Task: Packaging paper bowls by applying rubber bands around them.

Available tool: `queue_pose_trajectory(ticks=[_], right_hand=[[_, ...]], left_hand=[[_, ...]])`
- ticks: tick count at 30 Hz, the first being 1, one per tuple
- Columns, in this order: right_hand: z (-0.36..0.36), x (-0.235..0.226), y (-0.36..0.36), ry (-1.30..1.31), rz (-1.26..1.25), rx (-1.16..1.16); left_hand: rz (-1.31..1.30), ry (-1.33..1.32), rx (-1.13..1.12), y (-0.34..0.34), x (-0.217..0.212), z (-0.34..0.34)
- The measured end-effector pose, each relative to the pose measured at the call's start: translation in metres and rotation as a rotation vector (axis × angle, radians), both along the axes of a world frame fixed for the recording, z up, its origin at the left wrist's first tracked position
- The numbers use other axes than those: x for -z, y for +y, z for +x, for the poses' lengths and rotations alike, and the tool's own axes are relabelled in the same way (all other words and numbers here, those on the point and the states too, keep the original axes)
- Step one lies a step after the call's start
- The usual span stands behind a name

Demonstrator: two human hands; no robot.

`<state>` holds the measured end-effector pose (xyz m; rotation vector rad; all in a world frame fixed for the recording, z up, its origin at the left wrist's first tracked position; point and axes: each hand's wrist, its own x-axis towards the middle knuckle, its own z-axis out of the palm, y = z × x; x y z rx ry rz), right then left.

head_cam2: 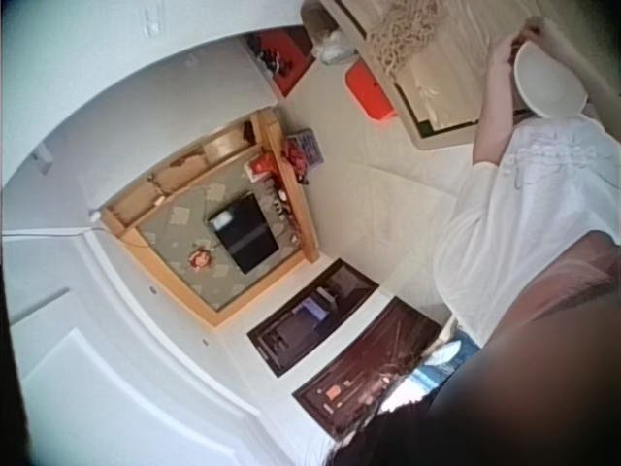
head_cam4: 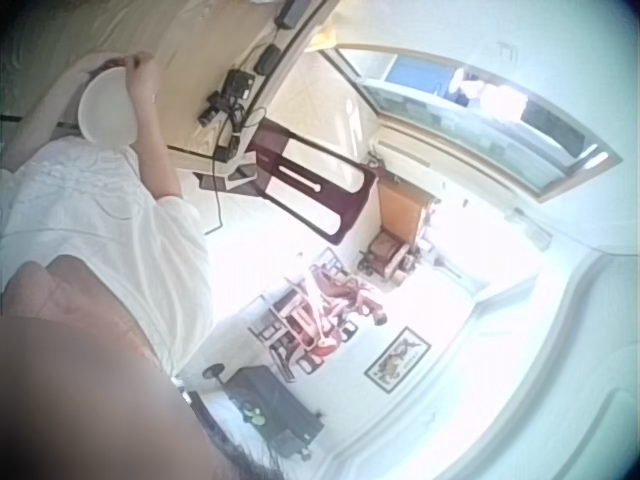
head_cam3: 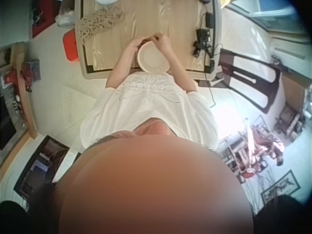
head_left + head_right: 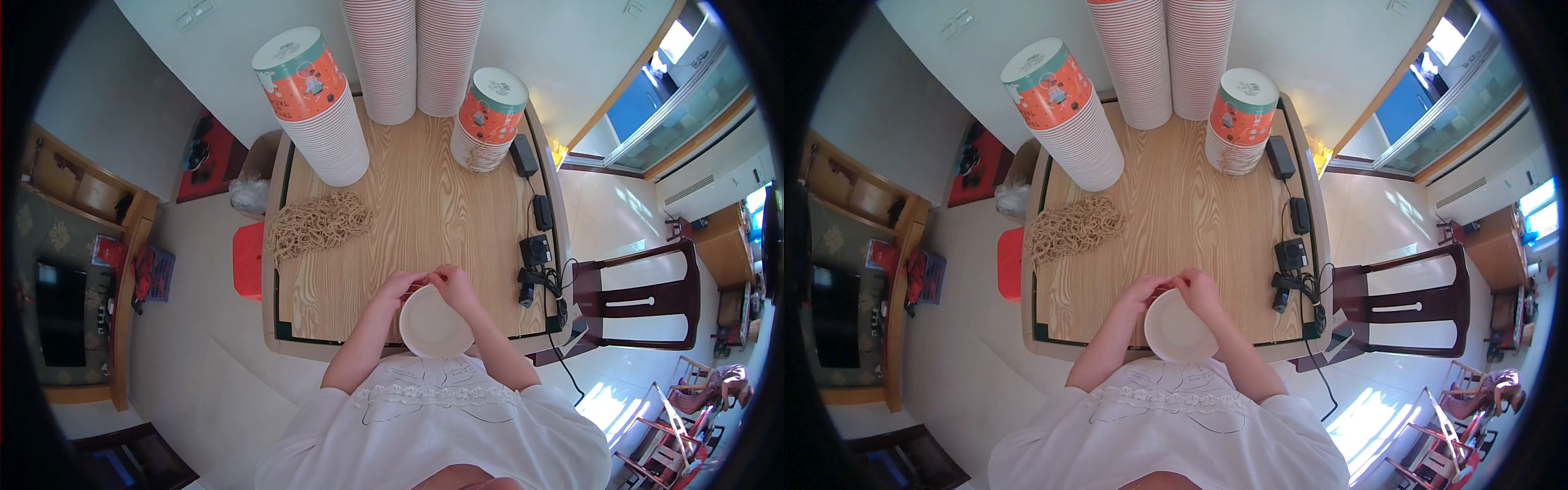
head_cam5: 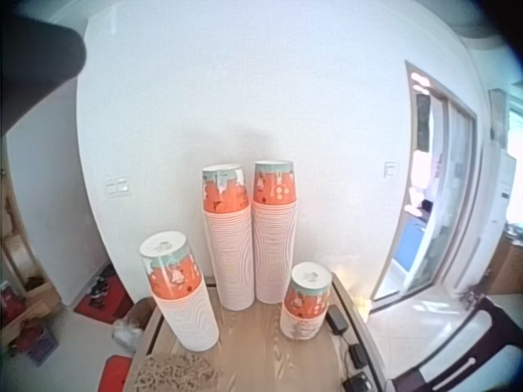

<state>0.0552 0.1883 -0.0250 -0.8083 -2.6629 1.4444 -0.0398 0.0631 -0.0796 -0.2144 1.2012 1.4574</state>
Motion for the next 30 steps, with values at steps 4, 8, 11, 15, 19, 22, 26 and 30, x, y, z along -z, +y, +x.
queue_pose_trajectory(ticks=[4, 8, 11, 15, 19, 22, 26, 30], right_hand=[[0.000, -0.005, 0.007, -0.027, -0.026, -0.089], [0.002, -0.005, 0.013, -0.034, -0.024, -0.117], [0.003, -0.009, 0.016, -0.059, -0.032, -0.170], [0.003, -0.011, 0.017, -0.015, -0.039, -0.214], [0.004, -0.013, 0.020, 0.008, -0.056, -0.225], [0.003, -0.020, 0.020, -0.035, -0.062, -0.242], [0.002, -0.023, 0.020, -0.005, -0.019, -0.266], [-0.006, -0.021, 0.021, -0.086, -0.061, -0.182]], left_hand=[[0.013, -0.001, -0.007, 0.000, -0.001, 0.000], [-0.014, -0.011, -0.023, 0.000, -0.006, 0.001], [0.023, -0.025, -0.019, -0.003, -0.004, 0.000], [0.069, -0.065, -0.024, -0.007, 0.006, -0.003], [0.066, -0.043, -0.013, -0.006, 0.002, -0.002], [0.070, -0.047, -0.009, -0.006, 0.000, -0.003], [0.043, -0.012, 0.010, -0.003, -0.004, -0.002], [-0.071, 0.186, 0.067, 0.003, -0.009, 0.000]])
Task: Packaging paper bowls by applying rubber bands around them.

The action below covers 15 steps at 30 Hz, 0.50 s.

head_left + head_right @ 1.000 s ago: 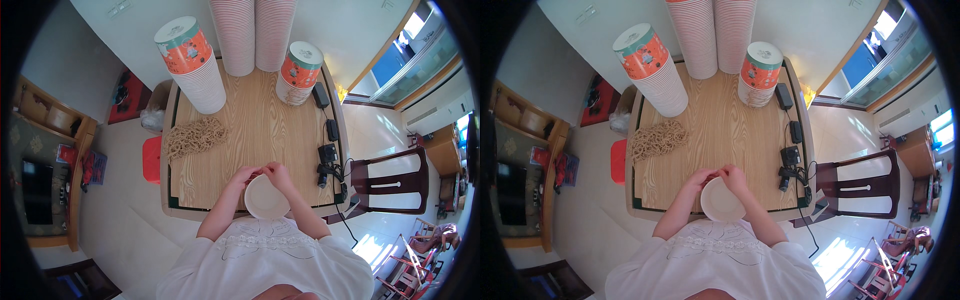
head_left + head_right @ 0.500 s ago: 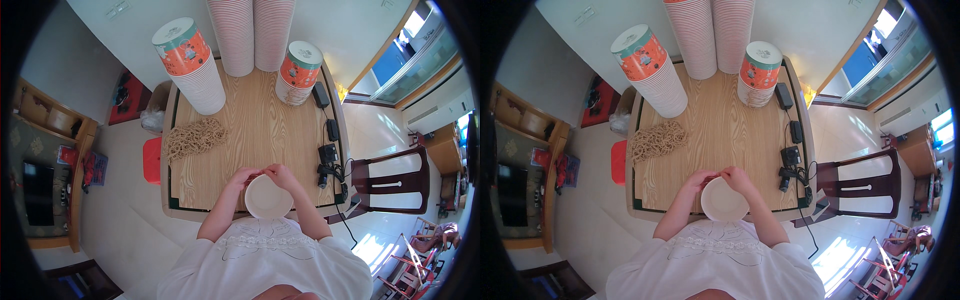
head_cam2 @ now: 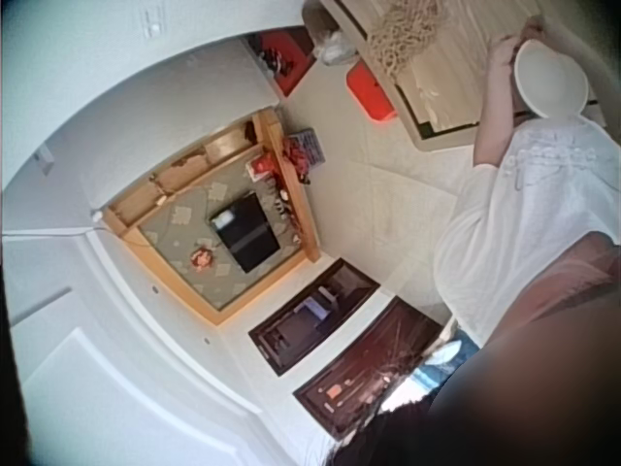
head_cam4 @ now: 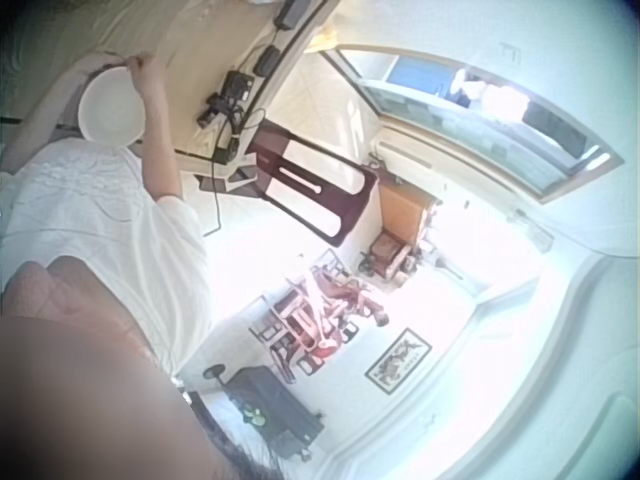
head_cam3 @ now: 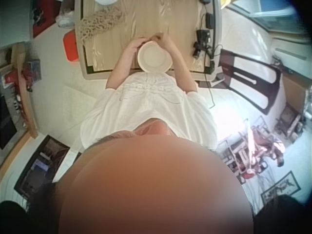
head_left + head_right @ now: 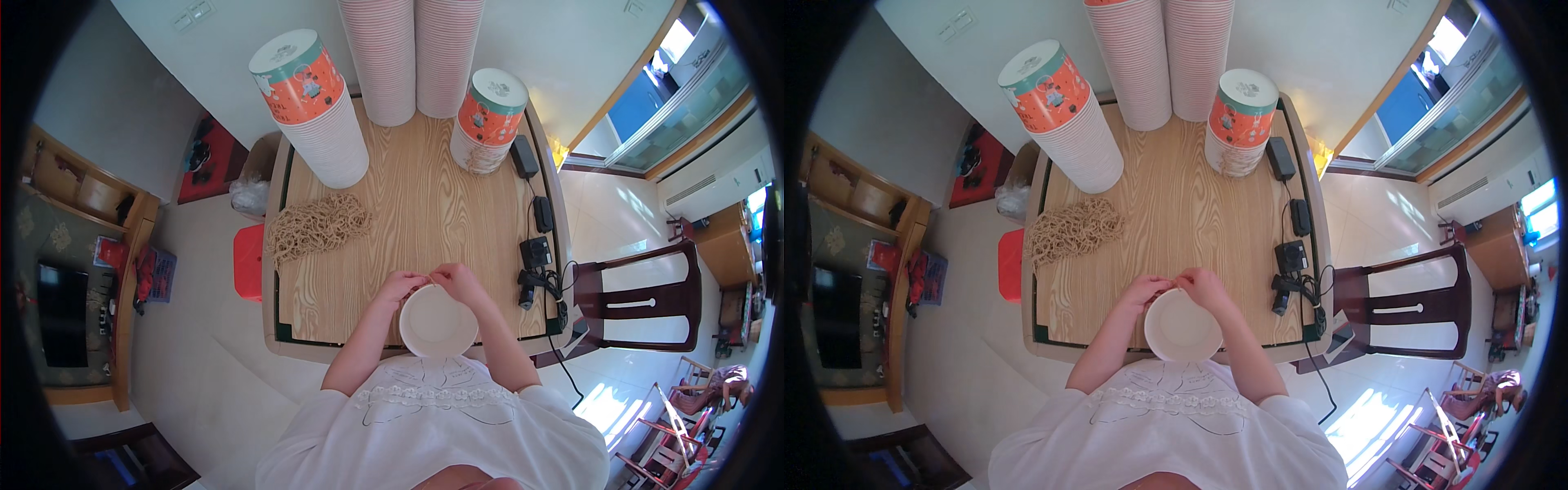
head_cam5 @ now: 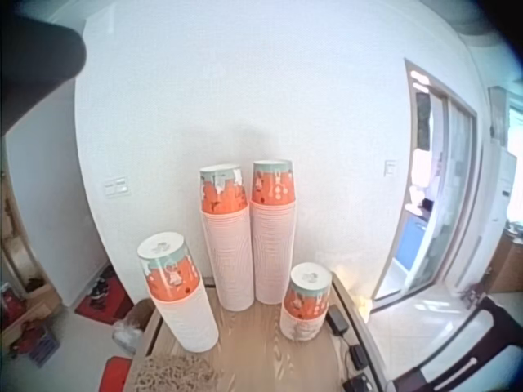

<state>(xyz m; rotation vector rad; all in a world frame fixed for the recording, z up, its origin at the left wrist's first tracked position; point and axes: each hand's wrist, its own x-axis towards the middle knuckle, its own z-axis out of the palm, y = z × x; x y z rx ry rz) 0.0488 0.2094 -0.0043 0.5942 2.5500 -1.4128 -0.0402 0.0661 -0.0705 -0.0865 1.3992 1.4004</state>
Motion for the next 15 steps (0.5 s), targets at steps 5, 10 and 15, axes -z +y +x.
queue_pose_trajectory(ticks=[5, 10, 15], right_hand=[[-0.011, 0.015, 0.005, -0.097, 0.004, 0.025], [-0.016, 0.015, 0.005, -0.144, -0.007, 0.023], [-0.015, 0.033, 0.011, -0.160, -0.080, 0.044]], left_hand=[[0.032, 0.005, -0.016, 0.000, -0.001, -0.003], [0.081, -0.081, -0.072, -0.004, 0.002, -0.006], [0.074, -0.070, -0.011, -0.001, 0.000, -0.005]])
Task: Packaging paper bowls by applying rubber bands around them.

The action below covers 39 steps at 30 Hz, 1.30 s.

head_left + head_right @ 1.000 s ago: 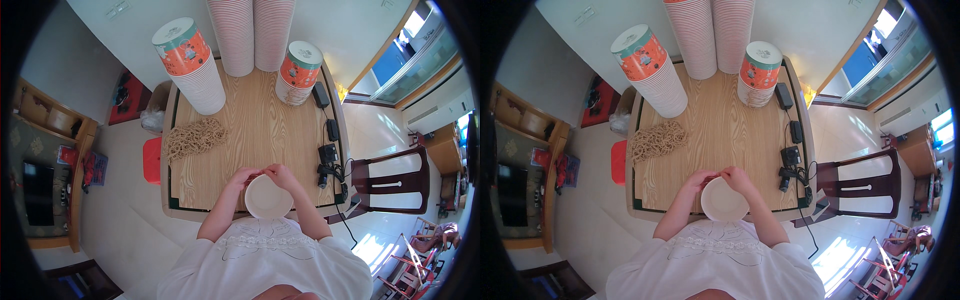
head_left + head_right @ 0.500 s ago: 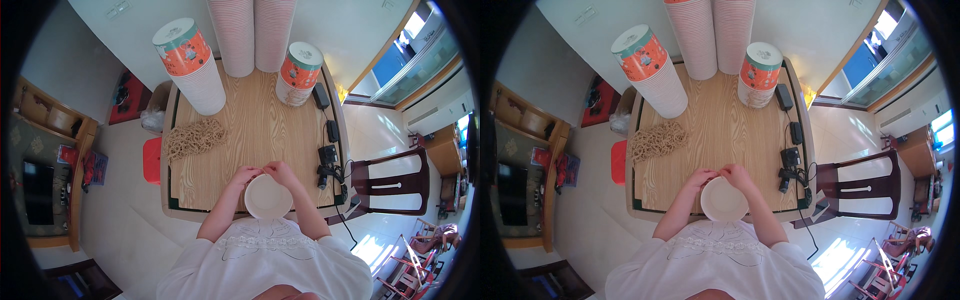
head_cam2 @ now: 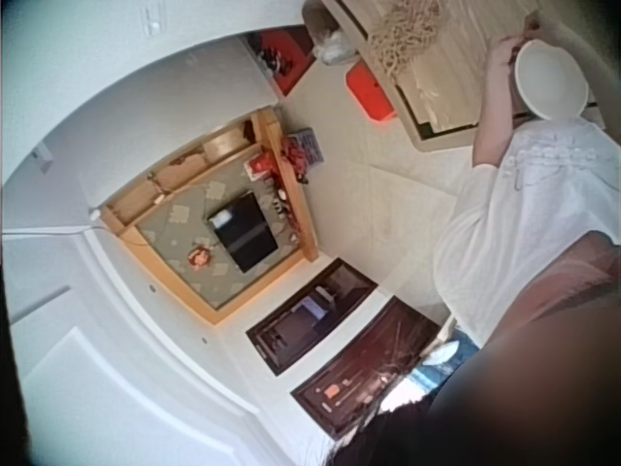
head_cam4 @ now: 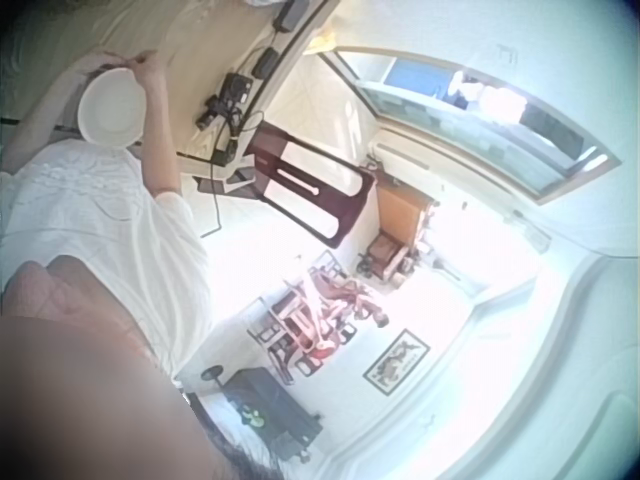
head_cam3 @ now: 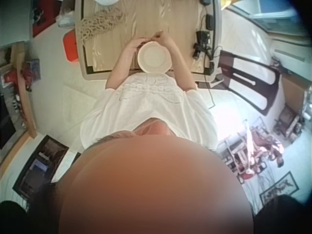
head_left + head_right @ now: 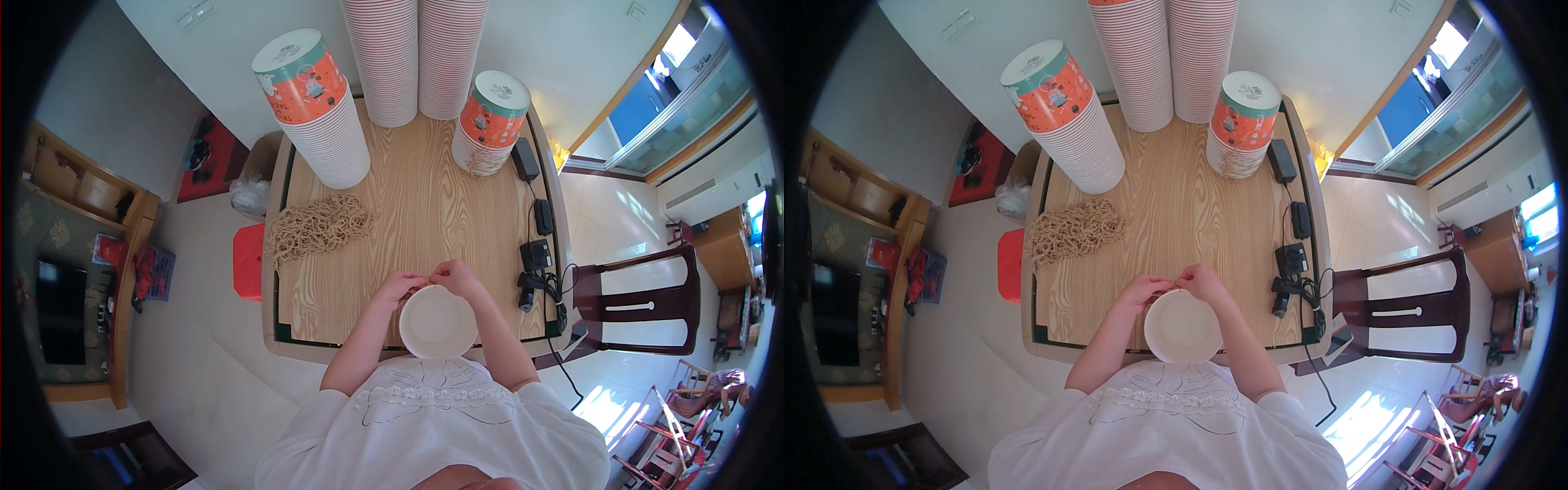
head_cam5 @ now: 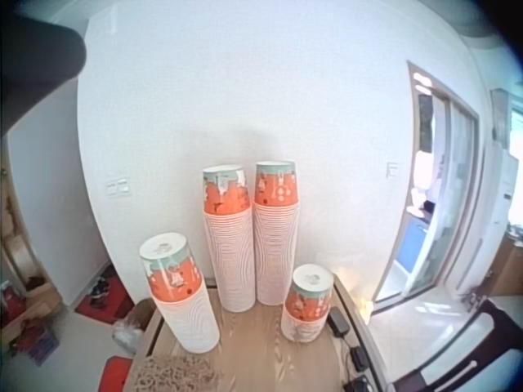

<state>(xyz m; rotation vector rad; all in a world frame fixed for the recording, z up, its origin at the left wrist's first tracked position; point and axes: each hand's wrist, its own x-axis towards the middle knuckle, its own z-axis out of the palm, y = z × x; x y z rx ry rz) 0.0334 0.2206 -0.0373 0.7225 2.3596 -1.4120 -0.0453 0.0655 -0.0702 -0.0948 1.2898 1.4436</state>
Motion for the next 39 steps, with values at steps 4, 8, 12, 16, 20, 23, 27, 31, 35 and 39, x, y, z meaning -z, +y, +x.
queue_pose_trajectory(ticks=[4, 8, 12, 16, 20, 23, 27, 31, 35, 39], right_hand=[[-0.002, -0.004, 0.000, -0.019, -0.015, 0.004], [-0.002, 0.000, 0.001, -0.030, -0.035, -0.009], [-0.001, -0.007, 0.000, 0.077, -0.118, -0.009], [-0.001, -0.001, 0.001, 0.121, -0.187, -0.021], [0.000, -0.001, 0.003, 0.144, -0.205, -0.030], [0.002, 0.001, 0.004, 0.179, -0.249, -0.009], [0.006, 0.015, 0.011, 0.218, -0.257, -0.009], [0.009, 0.018, 0.015, 0.173, -0.311, -0.043], [0.008, 0.017, 0.017, 0.111, -0.388, -0.019], [0.006, 0.018, 0.017, 0.110, -0.434, -0.005]], left_hand=[[-0.006, 0.022, -0.015, 0.001, 0.000, 0.002], [-0.029, 0.050, 0.009, 0.002, 0.005, 0.002], [0.008, 0.062, 0.009, 0.003, 0.002, 0.004], [0.005, 0.070, 0.013, 0.003, 0.004, 0.004], [-0.009, 0.046, 0.007, 0.003, 0.004, 0.004], [-0.010, 0.030, -0.005, 0.003, 0.008, 0.002], [-0.020, 0.032, -0.023, 0.003, 0.010, 0.001], [-0.049, -0.001, -0.040, 0.003, 0.013, 0.001], [-0.003, -0.037, -0.069, 0.005, 0.018, 0.002], [0.008, -0.054, -0.099, 0.009, 0.018, 0.002]])
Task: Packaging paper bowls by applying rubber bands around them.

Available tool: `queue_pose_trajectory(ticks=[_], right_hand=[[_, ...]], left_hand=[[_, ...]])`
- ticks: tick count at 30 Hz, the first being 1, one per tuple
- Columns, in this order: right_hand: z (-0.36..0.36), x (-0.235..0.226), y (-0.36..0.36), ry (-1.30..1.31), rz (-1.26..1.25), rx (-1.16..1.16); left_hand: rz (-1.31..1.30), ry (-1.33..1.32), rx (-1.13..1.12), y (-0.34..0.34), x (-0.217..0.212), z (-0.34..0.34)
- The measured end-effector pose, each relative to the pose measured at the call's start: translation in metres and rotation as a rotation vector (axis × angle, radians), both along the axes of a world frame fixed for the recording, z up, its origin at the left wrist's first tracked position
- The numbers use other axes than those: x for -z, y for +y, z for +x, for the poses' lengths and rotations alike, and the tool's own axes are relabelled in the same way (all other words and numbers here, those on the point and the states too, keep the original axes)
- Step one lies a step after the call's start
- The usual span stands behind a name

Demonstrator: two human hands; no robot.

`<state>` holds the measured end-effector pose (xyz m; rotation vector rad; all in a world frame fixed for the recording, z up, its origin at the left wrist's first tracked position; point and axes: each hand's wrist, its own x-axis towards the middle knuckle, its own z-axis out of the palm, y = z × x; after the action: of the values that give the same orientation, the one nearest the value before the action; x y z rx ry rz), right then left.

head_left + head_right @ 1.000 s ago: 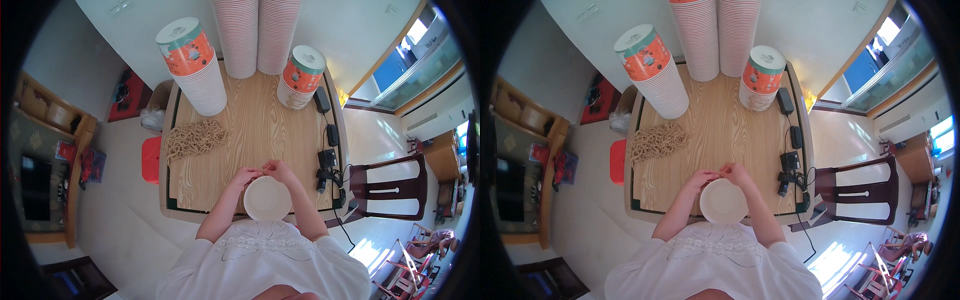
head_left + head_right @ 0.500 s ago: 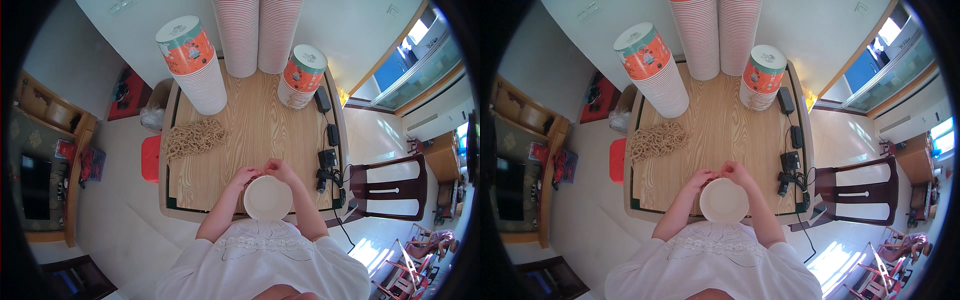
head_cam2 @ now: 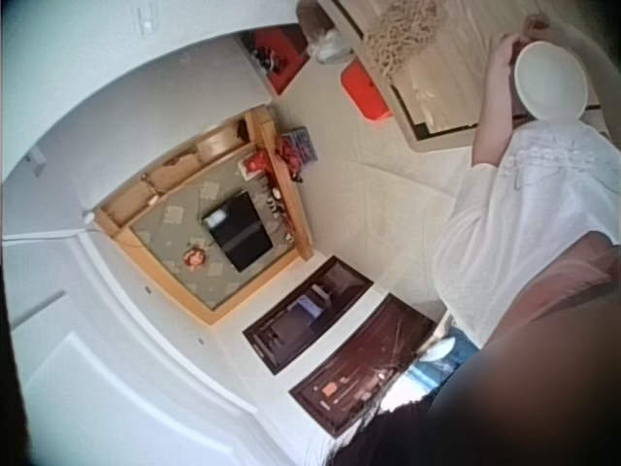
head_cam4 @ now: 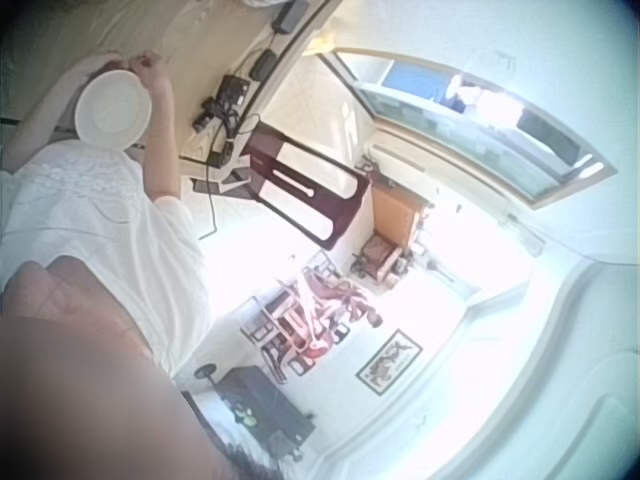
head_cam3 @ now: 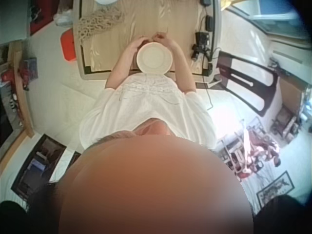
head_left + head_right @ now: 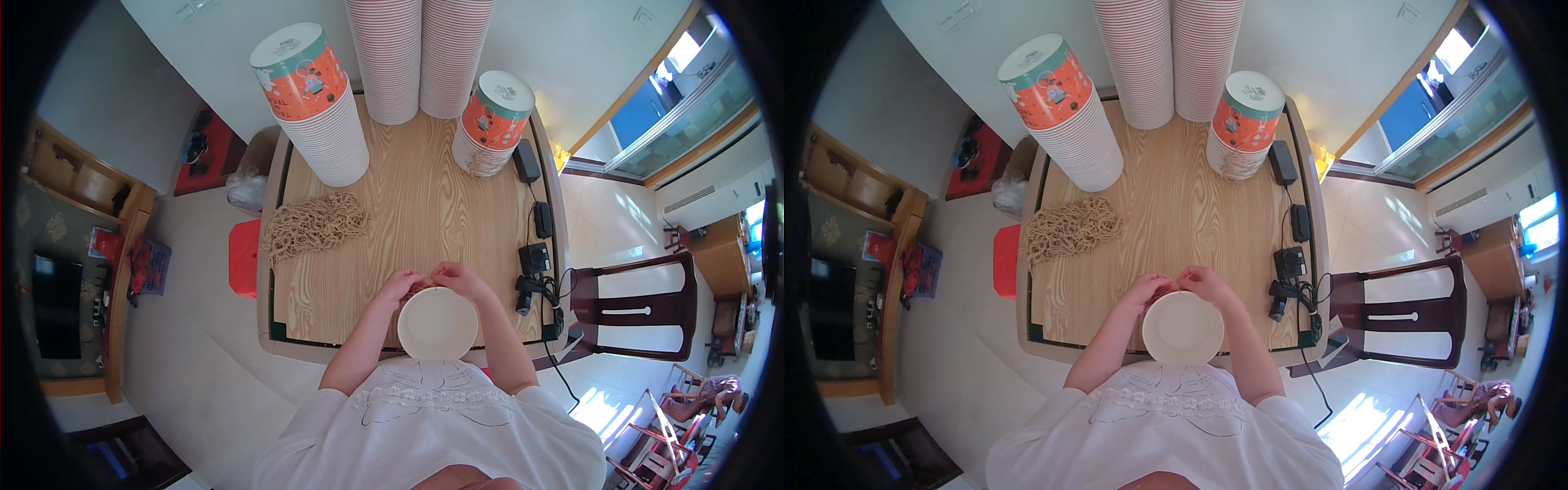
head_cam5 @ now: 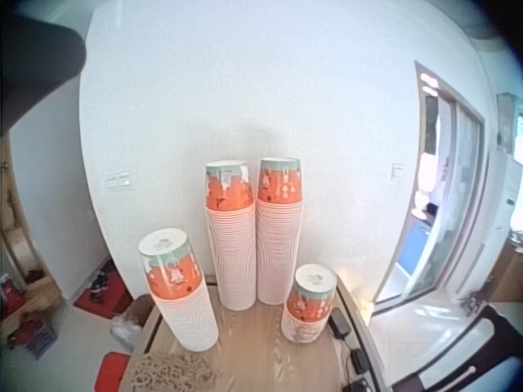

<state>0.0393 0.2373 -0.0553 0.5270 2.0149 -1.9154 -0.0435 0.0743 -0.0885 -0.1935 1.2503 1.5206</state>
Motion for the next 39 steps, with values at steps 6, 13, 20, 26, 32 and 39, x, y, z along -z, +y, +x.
queue_pose_trajectory(ticks=[6, 13, 20, 26, 32, 39], right_hand=[[-0.004, -0.010, -0.008, -0.060, -0.090, 0.061], [-0.006, -0.029, -0.008, -0.115, -0.128, 0.071], [-0.002, -0.017, -0.003, -0.100, -0.216, 0.094], [-0.001, -0.009, -0.004, -0.061, -0.213, 0.098], [0.001, -0.011, -0.003, -0.091, -0.254, 0.141], [0.003, -0.015, -0.004, -0.089, -0.227, 0.131]], left_hand=[[0.037, -0.011, -0.025, 0.004, -0.004, -0.002], [0.037, -0.008, -0.049, -0.001, -0.005, -0.005], [0.115, 0.094, 0.007, -0.009, -0.019, 0.000], [0.198, 0.442, 0.166, -0.004, -0.026, -0.003], [0.102, 0.584, 0.299, 0.000, -0.021, -0.005], [0.116, 0.522, 0.307, -0.001, -0.017, -0.004]])
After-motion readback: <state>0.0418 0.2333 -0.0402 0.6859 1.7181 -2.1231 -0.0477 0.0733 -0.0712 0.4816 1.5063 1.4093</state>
